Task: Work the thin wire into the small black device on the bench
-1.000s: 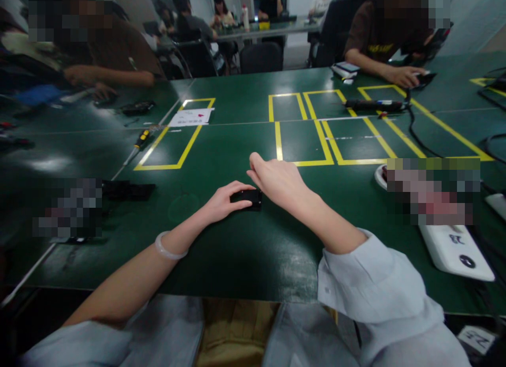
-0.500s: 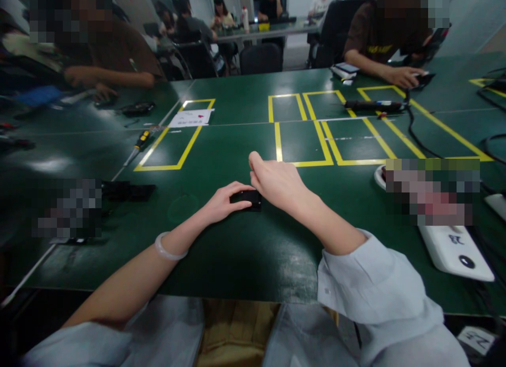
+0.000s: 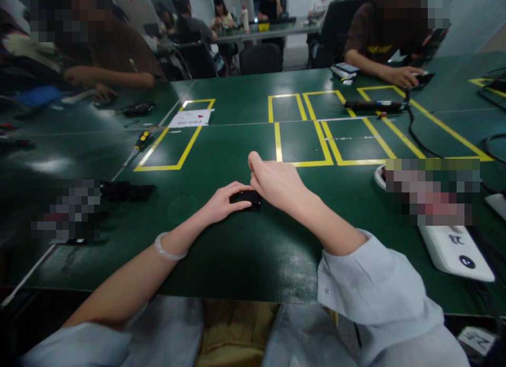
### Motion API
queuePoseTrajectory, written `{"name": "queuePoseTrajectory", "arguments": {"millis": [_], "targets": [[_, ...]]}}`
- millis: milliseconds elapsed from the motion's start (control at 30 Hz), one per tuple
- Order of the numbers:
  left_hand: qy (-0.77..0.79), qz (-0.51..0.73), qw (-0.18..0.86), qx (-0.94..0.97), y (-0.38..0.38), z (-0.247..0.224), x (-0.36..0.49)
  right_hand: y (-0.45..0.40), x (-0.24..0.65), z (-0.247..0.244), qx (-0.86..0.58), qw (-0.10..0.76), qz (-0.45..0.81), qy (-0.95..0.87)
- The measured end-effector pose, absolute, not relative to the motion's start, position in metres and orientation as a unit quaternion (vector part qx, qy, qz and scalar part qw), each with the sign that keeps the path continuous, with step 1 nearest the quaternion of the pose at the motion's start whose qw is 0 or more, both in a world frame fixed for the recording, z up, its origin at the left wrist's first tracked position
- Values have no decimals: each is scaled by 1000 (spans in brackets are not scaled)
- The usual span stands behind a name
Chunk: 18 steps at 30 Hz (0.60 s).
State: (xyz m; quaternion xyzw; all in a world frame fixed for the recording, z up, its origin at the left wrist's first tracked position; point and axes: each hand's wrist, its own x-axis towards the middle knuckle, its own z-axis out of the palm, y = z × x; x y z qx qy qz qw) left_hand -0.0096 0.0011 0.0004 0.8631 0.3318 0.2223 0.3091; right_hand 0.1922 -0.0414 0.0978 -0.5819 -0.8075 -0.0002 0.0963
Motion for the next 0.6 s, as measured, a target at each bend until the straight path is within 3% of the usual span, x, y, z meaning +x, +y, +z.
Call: {"name": "queuePoseTrajectory", "arguments": {"millis": [267,600], "targets": [[332,221,313,862,1,0,-9,-38,193,96,-588,67,-17,-806],[334,219,313,861,2,1,-10,-40,193,96,-580,96,-5,-809]]}}
